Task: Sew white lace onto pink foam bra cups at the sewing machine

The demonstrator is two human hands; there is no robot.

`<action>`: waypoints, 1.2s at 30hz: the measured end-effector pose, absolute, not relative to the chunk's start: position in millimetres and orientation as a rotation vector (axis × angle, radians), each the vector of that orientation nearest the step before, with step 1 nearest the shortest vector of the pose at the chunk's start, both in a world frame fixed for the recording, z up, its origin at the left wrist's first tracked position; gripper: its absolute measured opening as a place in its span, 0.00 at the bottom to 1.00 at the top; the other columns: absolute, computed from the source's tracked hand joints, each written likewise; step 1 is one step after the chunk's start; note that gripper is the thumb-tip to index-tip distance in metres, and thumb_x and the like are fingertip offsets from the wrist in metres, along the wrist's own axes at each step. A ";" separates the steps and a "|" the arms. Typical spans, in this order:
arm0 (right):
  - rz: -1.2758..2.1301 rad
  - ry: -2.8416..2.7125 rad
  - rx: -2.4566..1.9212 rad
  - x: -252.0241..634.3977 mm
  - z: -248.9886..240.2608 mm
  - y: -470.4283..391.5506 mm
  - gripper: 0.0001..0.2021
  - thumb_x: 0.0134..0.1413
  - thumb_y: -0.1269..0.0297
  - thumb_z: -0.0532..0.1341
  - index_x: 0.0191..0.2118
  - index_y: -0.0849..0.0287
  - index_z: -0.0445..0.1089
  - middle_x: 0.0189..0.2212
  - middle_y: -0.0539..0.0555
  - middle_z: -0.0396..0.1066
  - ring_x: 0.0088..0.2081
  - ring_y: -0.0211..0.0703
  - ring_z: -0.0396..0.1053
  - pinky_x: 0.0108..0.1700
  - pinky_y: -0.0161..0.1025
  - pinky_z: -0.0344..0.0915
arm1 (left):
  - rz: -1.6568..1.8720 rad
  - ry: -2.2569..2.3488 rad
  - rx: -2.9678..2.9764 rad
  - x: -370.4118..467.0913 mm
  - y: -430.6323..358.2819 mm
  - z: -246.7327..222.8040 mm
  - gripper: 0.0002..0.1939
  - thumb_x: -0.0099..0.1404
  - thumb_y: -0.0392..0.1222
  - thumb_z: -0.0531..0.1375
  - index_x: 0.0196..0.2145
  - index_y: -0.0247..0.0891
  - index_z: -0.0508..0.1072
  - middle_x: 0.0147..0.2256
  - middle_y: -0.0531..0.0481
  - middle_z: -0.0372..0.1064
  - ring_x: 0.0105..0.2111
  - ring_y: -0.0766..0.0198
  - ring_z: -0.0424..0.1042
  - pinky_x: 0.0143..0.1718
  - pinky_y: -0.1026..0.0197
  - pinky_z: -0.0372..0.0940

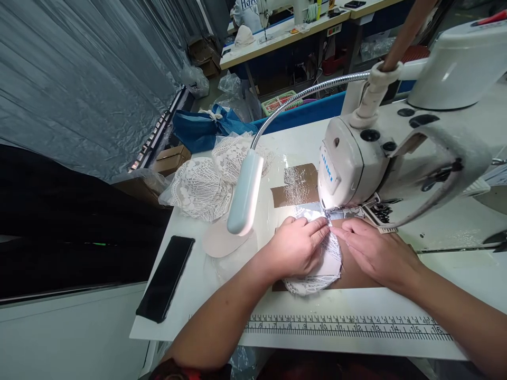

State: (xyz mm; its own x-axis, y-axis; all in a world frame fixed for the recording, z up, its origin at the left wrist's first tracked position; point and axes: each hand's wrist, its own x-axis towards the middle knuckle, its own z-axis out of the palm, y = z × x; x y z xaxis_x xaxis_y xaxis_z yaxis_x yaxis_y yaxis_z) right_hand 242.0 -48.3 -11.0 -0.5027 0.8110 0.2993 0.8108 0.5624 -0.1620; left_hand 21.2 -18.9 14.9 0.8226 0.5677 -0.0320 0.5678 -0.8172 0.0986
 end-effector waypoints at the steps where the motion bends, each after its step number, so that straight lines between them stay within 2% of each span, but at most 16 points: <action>1: -0.016 -2.461 -1.319 241.1 -9.1 -47.8 0.18 0.56 0.76 0.51 0.43 0.57 0.76 0.31 0.54 0.74 0.28 0.42 0.65 0.29 0.40 0.53 | -0.007 0.907 2.899 21.3 -18.5 14.8 0.27 0.69 0.44 0.49 0.62 0.31 0.64 0.64 0.41 0.60 0.43 0.52 0.69 0.39 0.50 0.63; 7: -0.110 -2.482 -1.286 236.1 -0.8 -45.2 0.17 0.56 0.78 0.52 0.43 0.59 0.76 0.30 0.54 0.74 0.30 0.42 0.67 0.29 0.40 0.52 | 0.051 0.925 2.896 20.8 -14.7 12.8 0.26 0.68 0.41 0.51 0.61 0.32 0.66 0.63 0.40 0.61 0.42 0.52 0.68 0.40 0.50 0.64; 13: -0.079 -2.459 -1.306 239.4 -3.2 -48.2 0.18 0.57 0.77 0.51 0.42 0.57 0.77 0.29 0.53 0.73 0.26 0.41 0.64 0.29 0.40 0.51 | 0.237 0.744 2.799 17.9 -10.4 5.8 0.19 0.66 0.36 0.54 0.53 0.30 0.71 0.57 0.39 0.68 0.53 0.53 0.66 0.51 0.52 0.63; 18: -0.083 -2.474 -1.295 241.3 -6.8 -51.0 0.20 0.58 0.77 0.51 0.46 0.55 0.76 0.27 0.52 0.73 0.25 0.40 0.63 0.29 0.41 0.50 | 0.145 0.774 2.764 17.0 -10.4 10.5 0.12 0.67 0.34 0.53 0.45 0.35 0.73 0.53 0.42 0.70 0.47 0.56 0.70 0.47 0.53 0.65; 22: -0.122 -2.492 -1.288 240.3 -7.5 -50.7 0.20 0.56 0.78 0.51 0.45 0.56 0.77 0.28 0.52 0.73 0.24 0.39 0.62 0.30 0.41 0.51 | 0.126 0.795 2.764 17.1 -12.8 13.0 0.15 0.67 0.34 0.52 0.49 0.35 0.72 0.57 0.42 0.68 0.48 0.55 0.70 0.45 0.52 0.65; 26: -0.191 -2.501 -1.295 241.3 -11.1 -51.6 0.20 0.56 0.77 0.52 0.47 0.57 0.77 0.27 0.53 0.73 0.24 0.40 0.63 0.29 0.41 0.50 | 0.182 0.858 2.784 19.1 -15.3 7.4 0.19 0.72 0.38 0.50 0.56 0.32 0.69 0.59 0.41 0.66 0.47 0.54 0.70 0.45 0.52 0.66; 31: -0.266 -2.468 -1.329 239.5 -14.4 -51.1 0.19 0.59 0.76 0.52 0.49 0.59 0.76 0.29 0.53 0.74 0.23 0.39 0.60 0.27 0.40 0.49 | 0.197 0.872 2.829 21.9 -12.9 4.7 0.22 0.74 0.46 0.49 0.57 0.29 0.69 0.59 0.38 0.66 0.45 0.52 0.69 0.45 0.50 0.67; 36: -0.333 -2.450 -1.335 233.8 -9.0 -47.3 0.18 0.60 0.75 0.51 0.46 0.61 0.77 0.29 0.54 0.74 0.23 0.39 0.59 0.28 0.40 0.50 | 0.178 0.860 2.856 21.9 -9.7 7.6 0.24 0.74 0.47 0.48 0.58 0.28 0.69 0.60 0.37 0.65 0.45 0.52 0.68 0.45 0.49 0.67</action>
